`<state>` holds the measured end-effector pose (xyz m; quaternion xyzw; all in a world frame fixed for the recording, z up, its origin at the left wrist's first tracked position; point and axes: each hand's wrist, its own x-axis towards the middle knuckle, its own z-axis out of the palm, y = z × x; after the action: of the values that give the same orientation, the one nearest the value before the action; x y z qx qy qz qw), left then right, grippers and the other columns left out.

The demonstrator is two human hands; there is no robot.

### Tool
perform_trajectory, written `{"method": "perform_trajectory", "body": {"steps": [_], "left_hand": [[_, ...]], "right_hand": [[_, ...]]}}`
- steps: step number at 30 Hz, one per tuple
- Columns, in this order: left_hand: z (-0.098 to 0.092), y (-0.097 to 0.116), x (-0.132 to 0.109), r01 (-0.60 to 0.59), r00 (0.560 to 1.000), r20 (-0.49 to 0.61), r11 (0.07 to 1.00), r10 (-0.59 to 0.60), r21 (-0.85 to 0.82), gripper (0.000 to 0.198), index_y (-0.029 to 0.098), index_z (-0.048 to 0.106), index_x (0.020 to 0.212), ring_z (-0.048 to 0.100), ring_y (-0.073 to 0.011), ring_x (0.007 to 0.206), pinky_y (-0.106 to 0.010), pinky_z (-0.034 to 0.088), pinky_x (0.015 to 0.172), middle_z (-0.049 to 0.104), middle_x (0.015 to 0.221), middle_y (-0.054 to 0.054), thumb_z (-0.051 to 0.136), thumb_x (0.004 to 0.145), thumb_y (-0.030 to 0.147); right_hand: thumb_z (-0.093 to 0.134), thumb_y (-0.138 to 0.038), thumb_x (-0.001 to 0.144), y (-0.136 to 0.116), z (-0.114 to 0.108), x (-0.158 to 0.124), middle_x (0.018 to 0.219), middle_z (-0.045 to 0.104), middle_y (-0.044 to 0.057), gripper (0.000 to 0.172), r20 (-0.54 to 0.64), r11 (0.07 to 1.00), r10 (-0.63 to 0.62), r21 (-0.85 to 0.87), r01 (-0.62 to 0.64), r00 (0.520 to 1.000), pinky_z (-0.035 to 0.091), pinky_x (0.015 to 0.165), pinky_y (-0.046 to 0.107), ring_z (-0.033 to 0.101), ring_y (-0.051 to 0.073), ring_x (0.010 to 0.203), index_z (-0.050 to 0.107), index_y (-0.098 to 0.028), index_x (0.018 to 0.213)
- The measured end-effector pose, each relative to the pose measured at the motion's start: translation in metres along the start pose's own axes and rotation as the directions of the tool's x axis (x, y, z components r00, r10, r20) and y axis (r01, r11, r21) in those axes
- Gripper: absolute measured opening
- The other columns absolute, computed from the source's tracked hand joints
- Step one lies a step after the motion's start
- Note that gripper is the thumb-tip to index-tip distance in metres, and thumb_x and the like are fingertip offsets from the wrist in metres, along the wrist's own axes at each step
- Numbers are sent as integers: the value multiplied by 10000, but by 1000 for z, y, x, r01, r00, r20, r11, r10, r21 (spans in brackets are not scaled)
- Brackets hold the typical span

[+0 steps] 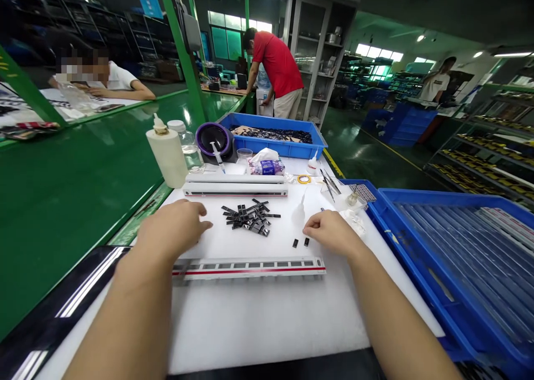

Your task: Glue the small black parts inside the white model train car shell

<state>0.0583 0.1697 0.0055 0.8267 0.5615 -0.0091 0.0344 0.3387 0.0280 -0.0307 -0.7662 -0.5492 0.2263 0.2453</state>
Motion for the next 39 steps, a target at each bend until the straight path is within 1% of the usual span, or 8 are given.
{"method": "perform_trajectory", "body": {"steps": [4, 7, 14, 20, 25, 28, 35, 39], "left_hand": [[15, 44, -2, -346, 937, -29, 938, 347, 24, 248, 303, 724, 963, 633, -269, 950, -341, 461, 709, 672, 1079, -57, 492, 887, 265], [25, 75, -2, -445, 895, -9, 894, 446, 57, 244, 251, 716, 898, 629, -254, 874, -336, 450, 692, 659, 962, -72, 489, 862, 168], [39, 76, 5, -420, 907, -11, 906, 422, 58, 203, 151, 669, 882, 624, -245, 775, -352, 459, 684, 619, 952, -136, 467, 871, 137], [29, 77, -10, -477, 876, -90, 878, 473, -30, 218, 179, 625, 875, 605, -265, 855, -353, 428, 707, 650, 911, -108, 415, 926, 202], [16, 91, -34, -434, 896, -152, 751, 417, -497, 204, 236, 636, 982, 613, -204, 781, -304, 427, 681, 689, 893, -20, 477, 934, 354], [17, 96, -40, -364, 912, -111, 651, 396, -666, 216, 247, 674, 965, 593, -184, 734, -292, 417, 671, 685, 837, 4, 524, 909, 392], [20, 99, -42, -227, 931, -10, 557, 366, -799, 213, 237, 666, 876, 474, -139, 595, -274, 354, 573, 633, 766, 35, 534, 879, 404], [17, 98, -42, -205, 923, -4, 483, 385, -851, 211, 207, 649, 805, 410, -127, 572, -260, 320, 541, 551, 671, 38, 546, 851, 386]], "right_hand": [[608, -336, 788, -6, -3, -3, 642, 662, -5, 198, -125, 993, -44, 100, 57, 991, 367, 550, 260, 557, 140, 602, 713, -201, 689], [601, -336, 807, -7, -2, -4, 633, 648, -15, 200, -151, 981, -116, 139, 137, 982, 361, 547, 255, 538, 129, 585, 710, -197, 713], [563, -296, 850, -12, 6, -7, 610, 646, -14, 220, -57, 961, -255, 97, 260, 965, 377, 561, 259, 549, 128, 581, 702, -198, 711], [584, -277, 849, -14, 13, -9, 738, 697, 6, 162, -104, 941, -240, 218, 258, 965, 448, 625, 278, 603, 142, 649, 729, -207, 870], [640, -349, 842, -17, 18, -11, 806, 689, 26, 243, -87, 714, -184, 672, 194, 979, 518, 566, 274, 623, 126, 602, 691, -174, 1003], [696, -366, 806, -19, 17, -11, 741, 679, 20, 253, -85, 645, -172, 743, 177, 981, 524, 539, 270, 618, 123, 571, 697, -157, 949], [694, -358, 805, -19, 14, -11, 599, 628, -5, 199, -144, 740, -176, 634, 227, 974, 495, 512, 268, 582, 124, 511, 709, -161, 824], [638, -228, 836, -18, 13, -16, 721, 691, 33, 118, -371, 819, -407, 256, 513, 835, 500, 587, 293, 628, 159, 633, 738, -199, 891]]}}
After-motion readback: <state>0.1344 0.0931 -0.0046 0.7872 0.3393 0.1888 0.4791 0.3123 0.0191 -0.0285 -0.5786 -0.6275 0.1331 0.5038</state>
